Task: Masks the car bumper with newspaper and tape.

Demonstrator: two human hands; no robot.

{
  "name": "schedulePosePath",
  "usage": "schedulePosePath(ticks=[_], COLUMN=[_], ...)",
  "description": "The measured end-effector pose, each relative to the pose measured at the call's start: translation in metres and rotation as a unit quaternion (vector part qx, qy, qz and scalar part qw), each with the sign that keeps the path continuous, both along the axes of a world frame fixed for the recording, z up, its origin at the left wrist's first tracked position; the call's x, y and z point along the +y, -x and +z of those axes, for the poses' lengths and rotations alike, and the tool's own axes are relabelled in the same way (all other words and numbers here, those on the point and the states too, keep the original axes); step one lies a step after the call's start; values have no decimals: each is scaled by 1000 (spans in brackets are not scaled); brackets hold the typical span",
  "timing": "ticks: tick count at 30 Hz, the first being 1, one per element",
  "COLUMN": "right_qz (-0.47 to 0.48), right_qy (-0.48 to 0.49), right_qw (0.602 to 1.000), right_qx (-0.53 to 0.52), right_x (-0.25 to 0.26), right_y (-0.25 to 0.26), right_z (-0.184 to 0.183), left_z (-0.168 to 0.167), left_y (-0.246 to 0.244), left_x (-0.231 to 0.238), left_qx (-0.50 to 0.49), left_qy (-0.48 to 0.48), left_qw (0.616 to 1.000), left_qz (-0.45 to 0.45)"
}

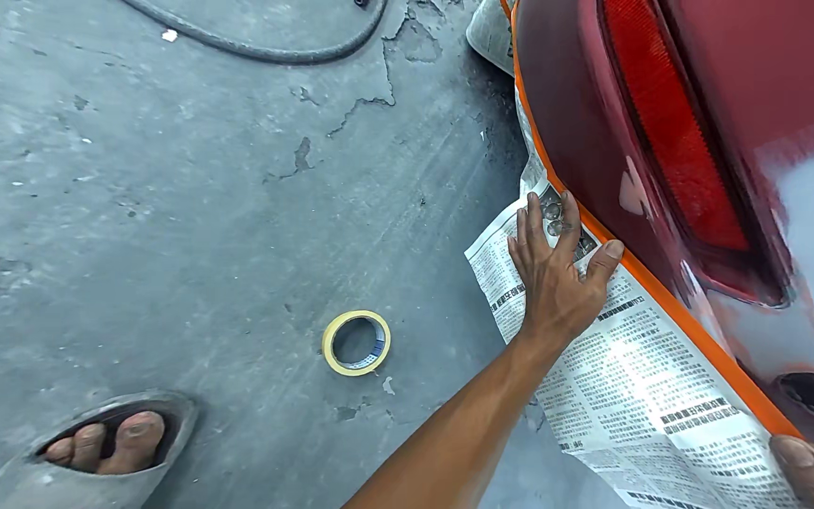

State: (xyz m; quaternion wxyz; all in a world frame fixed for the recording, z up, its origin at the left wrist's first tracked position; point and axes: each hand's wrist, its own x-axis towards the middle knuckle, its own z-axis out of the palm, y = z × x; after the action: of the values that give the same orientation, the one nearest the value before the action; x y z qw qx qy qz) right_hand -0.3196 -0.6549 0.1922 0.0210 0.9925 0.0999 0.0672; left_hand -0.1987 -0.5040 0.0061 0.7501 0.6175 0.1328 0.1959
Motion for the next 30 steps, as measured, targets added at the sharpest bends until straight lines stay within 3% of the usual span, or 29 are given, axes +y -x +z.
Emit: schedulePosePath(ticks=[7,14,30], right_qz=[30,-6,-56], right_qy=[-83,-160,-143], right_qw=[996,987,987], right_qx=[21,-16,-45], right_x=[-8,-17,-21], right_y=[7,4,-10], right_z=[-15,-37,-48], left_z=[1,2,3], left_y=[3,3,10], left_x=[2,2,-4], left_qx=[-8,-3,-18], left_qy=[-20,-40,-60], left_qw=[1000,999,998], left_qz=[-3,12,28])
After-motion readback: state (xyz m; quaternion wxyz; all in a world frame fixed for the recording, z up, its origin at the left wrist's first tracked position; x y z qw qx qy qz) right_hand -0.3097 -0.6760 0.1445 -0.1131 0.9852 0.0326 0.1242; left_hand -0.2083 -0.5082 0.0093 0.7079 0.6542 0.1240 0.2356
